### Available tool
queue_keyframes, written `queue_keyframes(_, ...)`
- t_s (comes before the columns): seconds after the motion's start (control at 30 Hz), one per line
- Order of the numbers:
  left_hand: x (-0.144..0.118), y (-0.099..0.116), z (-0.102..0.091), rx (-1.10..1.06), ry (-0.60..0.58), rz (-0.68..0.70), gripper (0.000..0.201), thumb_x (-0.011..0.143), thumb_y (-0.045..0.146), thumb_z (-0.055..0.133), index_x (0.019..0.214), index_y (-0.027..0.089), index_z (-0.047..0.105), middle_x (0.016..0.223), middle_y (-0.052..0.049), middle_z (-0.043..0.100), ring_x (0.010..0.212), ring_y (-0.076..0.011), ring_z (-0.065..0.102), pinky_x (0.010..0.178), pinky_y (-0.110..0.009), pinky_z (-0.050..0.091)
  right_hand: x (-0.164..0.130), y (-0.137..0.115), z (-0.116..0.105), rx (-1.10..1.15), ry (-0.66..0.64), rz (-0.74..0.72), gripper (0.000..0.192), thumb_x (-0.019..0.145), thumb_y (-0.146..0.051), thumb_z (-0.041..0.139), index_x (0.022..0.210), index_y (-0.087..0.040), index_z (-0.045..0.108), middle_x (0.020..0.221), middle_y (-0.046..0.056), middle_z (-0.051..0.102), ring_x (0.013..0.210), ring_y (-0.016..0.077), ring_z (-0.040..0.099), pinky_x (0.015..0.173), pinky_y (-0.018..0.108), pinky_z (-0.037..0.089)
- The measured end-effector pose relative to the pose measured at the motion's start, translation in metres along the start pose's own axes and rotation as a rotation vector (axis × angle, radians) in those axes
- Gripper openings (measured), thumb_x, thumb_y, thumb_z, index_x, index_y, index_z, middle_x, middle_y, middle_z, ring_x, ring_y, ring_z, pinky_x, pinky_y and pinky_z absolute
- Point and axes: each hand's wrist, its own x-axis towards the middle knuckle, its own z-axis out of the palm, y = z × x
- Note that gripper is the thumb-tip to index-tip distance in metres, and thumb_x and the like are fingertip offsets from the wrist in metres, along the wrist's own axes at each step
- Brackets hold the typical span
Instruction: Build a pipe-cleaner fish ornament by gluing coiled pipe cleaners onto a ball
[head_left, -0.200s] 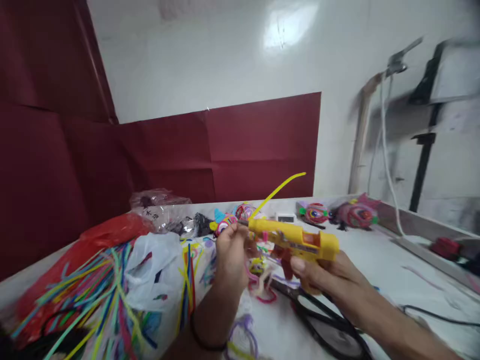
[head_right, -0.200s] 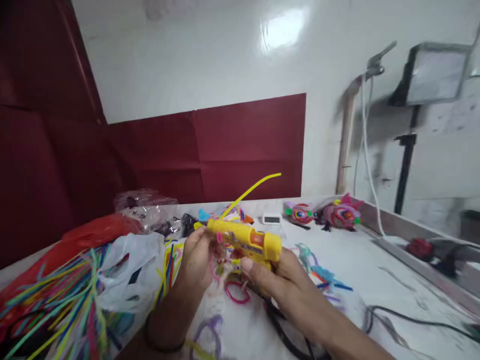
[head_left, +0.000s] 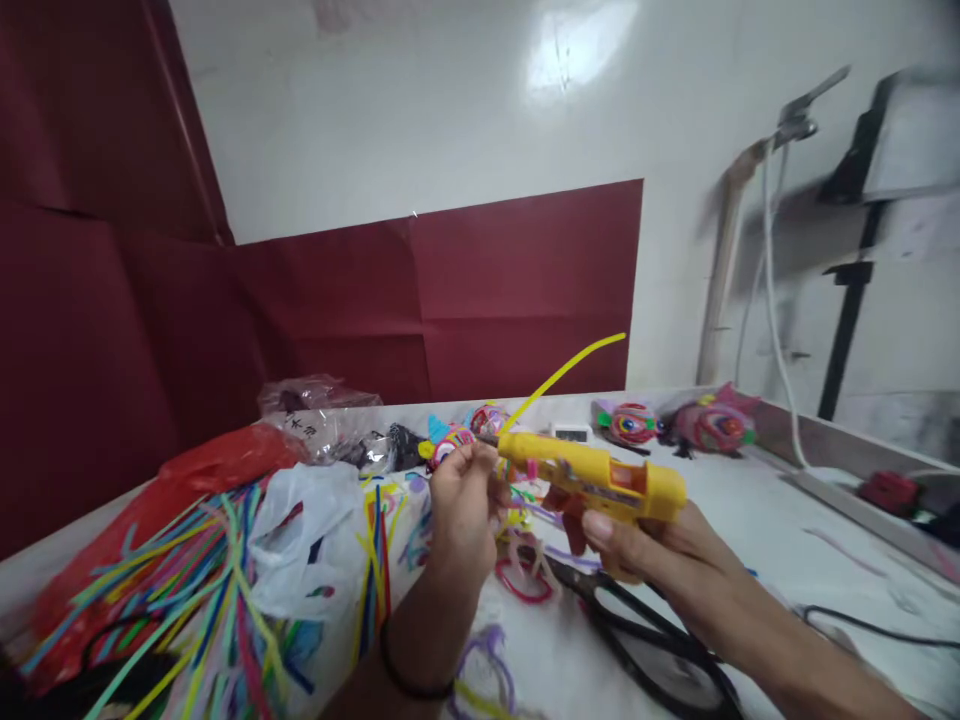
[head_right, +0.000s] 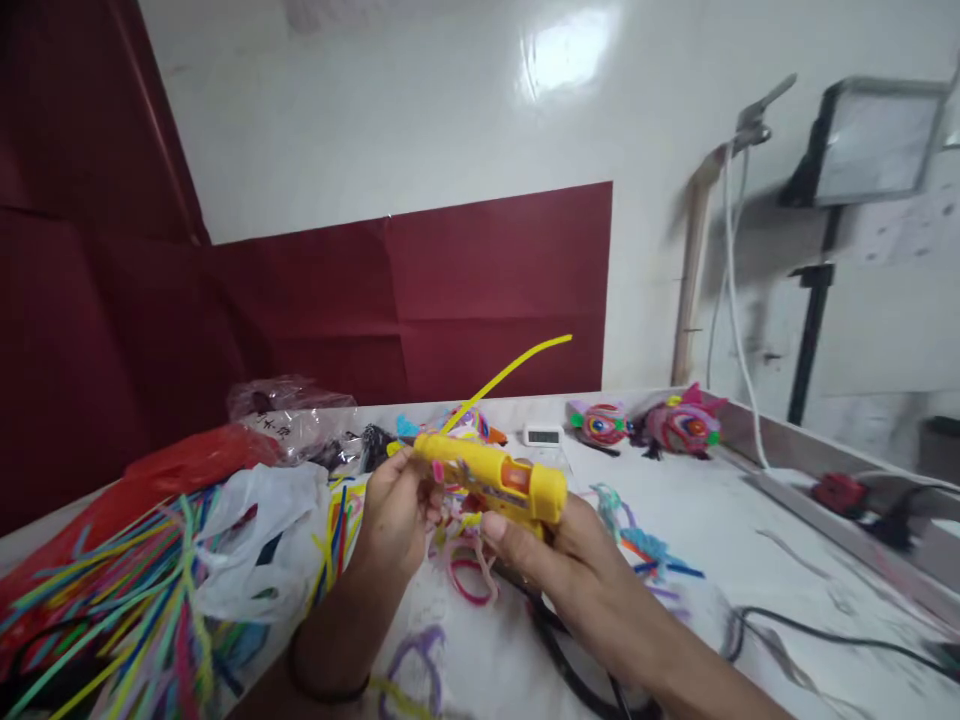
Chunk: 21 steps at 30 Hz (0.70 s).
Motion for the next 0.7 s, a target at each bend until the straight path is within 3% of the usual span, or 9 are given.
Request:
queue_keyframes(0.1, -0.001, 0.007, 0.002, -0.025, -0.004, 0.030, 0.026, 0.067, 0.034, 0.070, 0.068, 0.018, 0.050, 0.043, 0.009, 0.044, 0.034, -0.0037, 0.035, 0.034, -0.015, 0.025, -0.001, -0.003, -0.007, -0.052, 0.088, -0.015, 0.037, 0.087, -0.046, 0.057, 0.113, -0.022, 0.066, 0.079, 0.004, 0.065, 0.064, 0.0171, 0.055, 0.053, 0.026, 0.049)
queue_keyframes(0.2, -0.001, 0.012, 0.002, -0.053, 0.000, 0.041, 0.029, 0.065, 0.035, 0.074, 0.069, 0.018, 0.050, 0.044, 0.010, 0.041, 0.035, -0.0029, 0.033, 0.034, -0.015, 0.023, -0.001, -0.007, -0.013, -0.130, 0.151, -0.056, 0.036, 0.086, -0.046, 0.058, 0.112, -0.023, 0.067, 0.084, 0.005, 0.069, 0.069, 0.0204, 0.061, 0.064, 0.031, 0.055)
queue_keyframes(0.43, -0.002, 0.020, 0.001, -0.081, -0.026, 0.081, 0.030, 0.066, 0.033, 0.074, 0.069, 0.017, 0.049, 0.047, 0.010, 0.040, 0.037, -0.0015, 0.032, 0.037, -0.013, 0.022, 0.002, -0.010, -0.016, -0.315, 0.156, -0.148, 0.038, 0.087, -0.045, 0.055, 0.117, -0.023, 0.064, 0.104, 0.008, 0.070, 0.094, 0.0259, 0.066, 0.083, 0.037, 0.055)
queue_keyframes(0.7, -0.006, 0.021, 0.003, -0.056, -0.040, 0.073, 0.031, 0.067, 0.035, 0.073, 0.068, 0.018, 0.047, 0.047, 0.010, 0.041, 0.036, -0.0010, 0.030, 0.035, -0.013, 0.019, 0.002, -0.005, -0.017, -0.477, 0.127, -0.199, 0.032, 0.089, -0.042, 0.051, 0.112, -0.024, 0.064, 0.095, 0.005, 0.070, 0.086, 0.0242, 0.066, 0.079, 0.037, 0.055)
